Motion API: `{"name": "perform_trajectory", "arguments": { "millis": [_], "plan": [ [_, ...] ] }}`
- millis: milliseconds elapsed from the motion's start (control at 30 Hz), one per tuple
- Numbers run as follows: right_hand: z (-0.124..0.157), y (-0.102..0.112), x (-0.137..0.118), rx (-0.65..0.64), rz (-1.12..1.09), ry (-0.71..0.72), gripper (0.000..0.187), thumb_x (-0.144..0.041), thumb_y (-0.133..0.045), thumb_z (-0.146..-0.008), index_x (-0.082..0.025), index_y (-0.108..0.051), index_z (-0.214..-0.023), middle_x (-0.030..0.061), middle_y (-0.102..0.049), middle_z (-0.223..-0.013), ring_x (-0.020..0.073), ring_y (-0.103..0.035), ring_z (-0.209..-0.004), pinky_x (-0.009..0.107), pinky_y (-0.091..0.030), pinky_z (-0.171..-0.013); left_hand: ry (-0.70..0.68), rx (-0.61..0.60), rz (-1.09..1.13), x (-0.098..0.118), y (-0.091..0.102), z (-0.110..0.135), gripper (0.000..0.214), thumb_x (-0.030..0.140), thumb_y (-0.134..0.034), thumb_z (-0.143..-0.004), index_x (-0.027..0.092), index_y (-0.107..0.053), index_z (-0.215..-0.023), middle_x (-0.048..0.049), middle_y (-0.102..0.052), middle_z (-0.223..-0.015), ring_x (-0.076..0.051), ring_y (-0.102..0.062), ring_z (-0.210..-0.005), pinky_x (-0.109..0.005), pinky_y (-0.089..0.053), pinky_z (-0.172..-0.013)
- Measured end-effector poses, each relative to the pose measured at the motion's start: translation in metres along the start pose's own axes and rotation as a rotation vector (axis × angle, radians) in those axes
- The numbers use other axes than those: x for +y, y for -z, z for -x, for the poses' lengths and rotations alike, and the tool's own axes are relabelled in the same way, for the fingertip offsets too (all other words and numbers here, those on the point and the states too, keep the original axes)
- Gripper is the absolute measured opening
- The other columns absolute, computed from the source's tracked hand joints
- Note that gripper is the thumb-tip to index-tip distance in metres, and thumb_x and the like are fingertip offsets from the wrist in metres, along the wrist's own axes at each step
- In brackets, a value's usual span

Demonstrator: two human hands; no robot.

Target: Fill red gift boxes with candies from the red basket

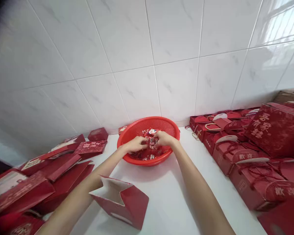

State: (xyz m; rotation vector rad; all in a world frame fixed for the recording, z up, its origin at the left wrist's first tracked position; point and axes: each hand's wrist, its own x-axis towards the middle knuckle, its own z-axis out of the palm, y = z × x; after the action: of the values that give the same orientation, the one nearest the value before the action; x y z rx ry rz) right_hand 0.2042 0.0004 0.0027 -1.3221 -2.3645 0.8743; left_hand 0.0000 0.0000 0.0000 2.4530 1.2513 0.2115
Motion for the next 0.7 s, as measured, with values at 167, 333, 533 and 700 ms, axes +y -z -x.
{"name": "perform_trajectory", "arguments": {
  "millis": [167, 333, 533, 700],
  "plan": [
    [0.0, -0.001, 0.003, 0.072, -0.052, 0.068, 0.017, -0.016, -0.075, -0.062, -0.016, -0.072, -0.079, -0.001, -0.064, -0.07, 0.016, -0.058, -0.071, 0.024, -0.039, -0.063, 0.0, 0.071, 0.068, 0.002, 0.0, 0.001, 0.02, 0.015, -0.052, -0.08, 0.016, -0.069, -0.089, -0.002, -0.071, -0.08, -0.017, -0.062, -0.073, -0.025, -0.044, -0.071],
    [0.0, 0.0, 0.006, 0.284, -0.114, 0.073, 0.006, -0.018, -0.067, -0.07, -0.017, -0.061, -0.067, 0.0005, -0.062, -0.07, 0.0156, -0.055, -0.071, 0.026, -0.037, -0.065, 0.055, 0.162, 0.084, 0.001, 0.0, 0.0, 0.017, 0.027, -0.054, -0.085, 0.016, -0.063, -0.076, -0.0023, -0.066, -0.071, -0.019, -0.061, -0.067, -0.027, -0.042, -0.063],
    [-0.002, -0.002, 0.009, 0.338, -0.305, 0.142, 0.011, -0.018, -0.063, -0.067, -0.019, -0.053, -0.069, -0.0012, -0.06, -0.072, 0.0148, -0.055, -0.071, 0.025, -0.04, -0.064, -0.042, 0.152, 0.141, 0.004, 0.0, 0.0, 0.035, 0.048, -0.053, -0.089, 0.017, -0.062, -0.075, -0.0012, -0.064, -0.072, -0.018, -0.058, -0.069, -0.027, -0.041, -0.063],
    [-0.004, -0.005, 0.013, 0.411, -0.413, 0.084, 0.013, -0.018, -0.059, -0.068, -0.02, -0.047, -0.073, -0.0033, -0.056, -0.068, 0.0138, -0.054, -0.064, 0.024, -0.041, -0.057, -0.055, -0.018, 0.085, 0.006, 0.004, -0.002, 0.023, 0.04, -0.062, -0.084, 0.018, -0.069, -0.081, -0.002, -0.069, -0.075, -0.018, -0.062, -0.069, -0.027, -0.043, -0.066]
  ]
}}
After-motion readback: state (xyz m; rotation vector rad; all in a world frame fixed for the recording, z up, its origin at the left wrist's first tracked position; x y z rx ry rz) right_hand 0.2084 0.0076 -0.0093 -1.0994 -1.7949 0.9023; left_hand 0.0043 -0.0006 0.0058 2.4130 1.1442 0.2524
